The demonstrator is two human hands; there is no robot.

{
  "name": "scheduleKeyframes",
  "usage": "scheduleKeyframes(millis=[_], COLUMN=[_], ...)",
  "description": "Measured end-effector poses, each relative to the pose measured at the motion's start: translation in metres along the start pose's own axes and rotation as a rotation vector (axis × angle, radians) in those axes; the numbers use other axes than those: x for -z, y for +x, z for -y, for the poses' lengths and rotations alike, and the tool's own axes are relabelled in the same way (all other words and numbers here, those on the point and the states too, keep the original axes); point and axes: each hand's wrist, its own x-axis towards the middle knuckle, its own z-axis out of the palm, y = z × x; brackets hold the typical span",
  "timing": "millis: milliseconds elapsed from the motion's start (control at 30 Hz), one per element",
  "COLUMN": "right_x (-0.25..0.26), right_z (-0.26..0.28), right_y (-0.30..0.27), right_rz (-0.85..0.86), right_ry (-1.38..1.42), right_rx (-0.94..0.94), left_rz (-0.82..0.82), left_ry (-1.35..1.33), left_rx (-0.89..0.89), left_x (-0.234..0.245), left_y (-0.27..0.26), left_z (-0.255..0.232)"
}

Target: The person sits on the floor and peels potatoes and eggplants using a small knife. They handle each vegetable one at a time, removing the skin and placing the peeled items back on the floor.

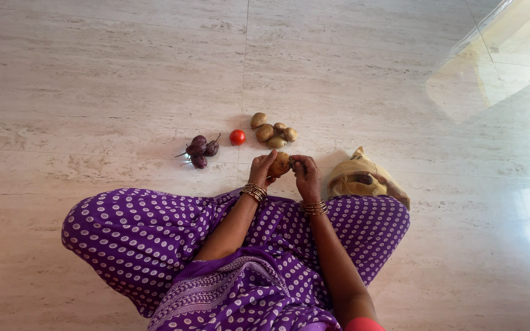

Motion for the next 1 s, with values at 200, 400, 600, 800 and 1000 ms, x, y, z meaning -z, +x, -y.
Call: scheduleKeyframes(millis=[200, 400, 600, 800, 1000], right_x=[0.0, -0.01, -0.014, -0.014, -0.015], right_z=[0.022, 0.028, 0.033, 0.048, 0.051], right_y=[-0.004, -0.012, -0.009, -0.013, -0.012], right_rz=[0.065, 0.11, 0.044, 0.06, 0.042], right_ry=[-0.033, -0.097, -0.04, -0.208, -0.208], right_rx=[0.085, 0.169, 0.14, 0.302, 0.254], left_rz=[-0.142, -0.155, -0.152, -0.158, -0.138], left_ry=[-0.043, -0.245, -0.212, -0.223, -0.184], left_rx=[-0.029, 0.046, 0.067, 0.061, 0.087], left_x=[0.006, 0.007, 0.001, 0.002, 0.003], left_y=[0.015, 0.012, 0.007, 0.007, 0.008], left_z=[0.012, 0.008, 0.003, 0.002, 0.009])
